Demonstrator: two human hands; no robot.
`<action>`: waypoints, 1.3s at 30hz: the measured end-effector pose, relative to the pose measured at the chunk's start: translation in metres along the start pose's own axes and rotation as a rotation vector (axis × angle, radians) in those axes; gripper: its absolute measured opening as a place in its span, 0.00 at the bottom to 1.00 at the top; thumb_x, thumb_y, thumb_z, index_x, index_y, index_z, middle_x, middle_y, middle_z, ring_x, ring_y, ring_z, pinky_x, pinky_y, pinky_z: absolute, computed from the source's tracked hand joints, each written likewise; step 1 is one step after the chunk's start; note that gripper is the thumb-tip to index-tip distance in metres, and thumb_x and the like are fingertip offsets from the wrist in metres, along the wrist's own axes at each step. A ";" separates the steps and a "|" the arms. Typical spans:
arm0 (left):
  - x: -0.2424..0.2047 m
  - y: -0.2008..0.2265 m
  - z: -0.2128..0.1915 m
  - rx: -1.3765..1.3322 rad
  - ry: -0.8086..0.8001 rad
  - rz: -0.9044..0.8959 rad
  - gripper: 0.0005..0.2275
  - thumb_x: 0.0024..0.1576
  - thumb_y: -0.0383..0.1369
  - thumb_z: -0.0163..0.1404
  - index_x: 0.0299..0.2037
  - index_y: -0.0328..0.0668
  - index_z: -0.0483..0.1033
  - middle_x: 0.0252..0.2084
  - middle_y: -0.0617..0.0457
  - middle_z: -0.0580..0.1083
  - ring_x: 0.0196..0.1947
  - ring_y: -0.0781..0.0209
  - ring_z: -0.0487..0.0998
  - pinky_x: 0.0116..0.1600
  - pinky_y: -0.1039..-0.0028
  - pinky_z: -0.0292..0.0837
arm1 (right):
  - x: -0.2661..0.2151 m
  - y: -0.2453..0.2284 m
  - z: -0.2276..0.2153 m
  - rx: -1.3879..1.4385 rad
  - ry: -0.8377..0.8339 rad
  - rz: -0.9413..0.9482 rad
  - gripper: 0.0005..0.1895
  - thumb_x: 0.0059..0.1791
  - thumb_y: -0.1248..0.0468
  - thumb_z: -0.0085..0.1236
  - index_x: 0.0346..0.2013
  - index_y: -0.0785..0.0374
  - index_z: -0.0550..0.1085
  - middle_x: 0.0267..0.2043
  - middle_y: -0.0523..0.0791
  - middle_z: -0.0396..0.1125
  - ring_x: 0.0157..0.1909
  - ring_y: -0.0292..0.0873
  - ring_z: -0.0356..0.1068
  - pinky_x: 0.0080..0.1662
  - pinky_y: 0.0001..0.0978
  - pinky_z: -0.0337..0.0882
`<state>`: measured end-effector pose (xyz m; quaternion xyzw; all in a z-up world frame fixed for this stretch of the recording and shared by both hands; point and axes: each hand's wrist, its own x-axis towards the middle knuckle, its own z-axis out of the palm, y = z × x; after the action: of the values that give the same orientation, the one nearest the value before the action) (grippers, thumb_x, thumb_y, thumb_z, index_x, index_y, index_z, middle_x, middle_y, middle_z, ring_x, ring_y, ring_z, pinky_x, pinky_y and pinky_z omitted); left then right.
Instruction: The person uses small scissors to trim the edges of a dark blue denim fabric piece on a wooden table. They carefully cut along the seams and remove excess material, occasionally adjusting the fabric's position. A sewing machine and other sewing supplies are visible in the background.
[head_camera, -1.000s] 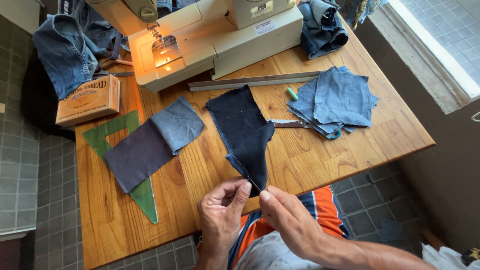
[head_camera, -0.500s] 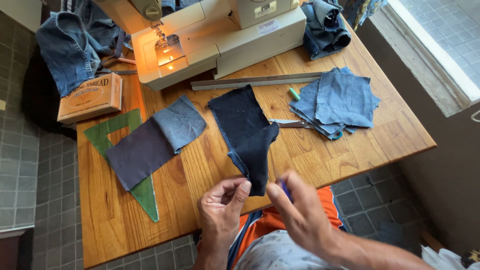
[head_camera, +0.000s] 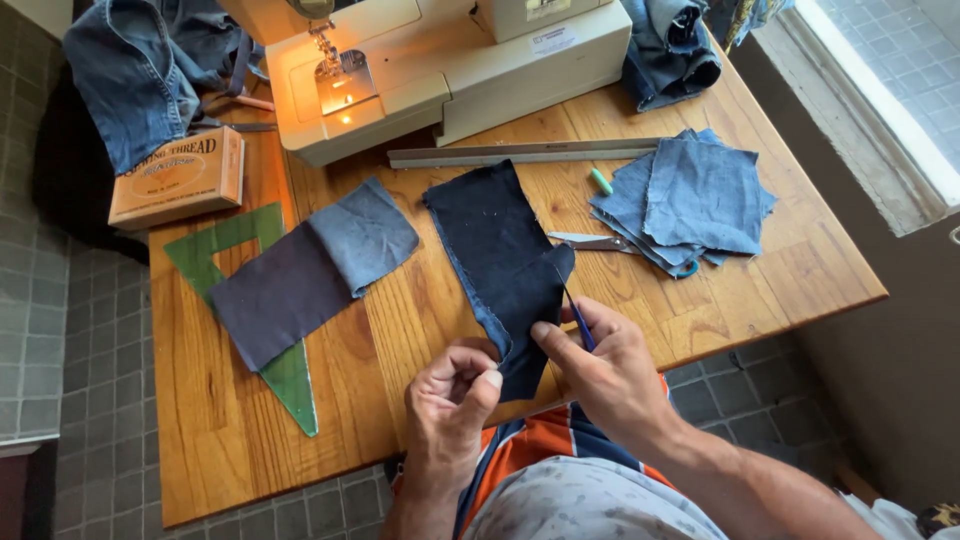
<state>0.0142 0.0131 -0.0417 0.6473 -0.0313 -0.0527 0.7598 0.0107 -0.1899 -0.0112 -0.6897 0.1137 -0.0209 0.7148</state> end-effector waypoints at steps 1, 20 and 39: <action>0.000 0.003 0.000 0.000 0.001 -0.002 0.05 0.60 0.32 0.62 0.37 0.40 0.81 0.40 0.53 0.81 0.32 0.69 0.73 0.37 0.76 0.67 | 0.002 0.000 -0.002 -0.001 0.000 0.002 0.06 0.59 0.62 0.69 0.39 0.59 0.83 0.34 0.33 0.74 0.35 0.28 0.67 0.39 0.27 0.70; -0.001 0.003 -0.004 0.105 0.065 -0.082 0.08 0.60 0.32 0.71 0.40 0.33 0.91 0.32 0.50 0.88 0.33 0.66 0.86 0.40 0.79 0.82 | -0.012 -0.008 -0.011 -0.143 -0.017 0.052 0.20 0.64 0.53 0.61 0.30 0.53 0.70 0.26 0.34 0.56 0.30 0.32 0.53 0.32 0.35 0.56; -0.005 -0.007 -0.003 0.118 0.095 0.070 0.09 0.59 0.32 0.72 0.40 0.32 0.91 0.39 0.46 0.89 0.39 0.62 0.89 0.45 0.76 0.86 | -0.066 0.097 -0.004 -0.355 -0.281 -0.440 0.09 0.64 0.72 0.52 0.42 0.61 0.65 0.32 0.39 0.51 0.31 0.41 0.50 0.35 0.40 0.60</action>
<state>0.0097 0.0159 -0.0496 0.6912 -0.0207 0.0065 0.7223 -0.0662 -0.1766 -0.0989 -0.8079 -0.1363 -0.0596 0.5702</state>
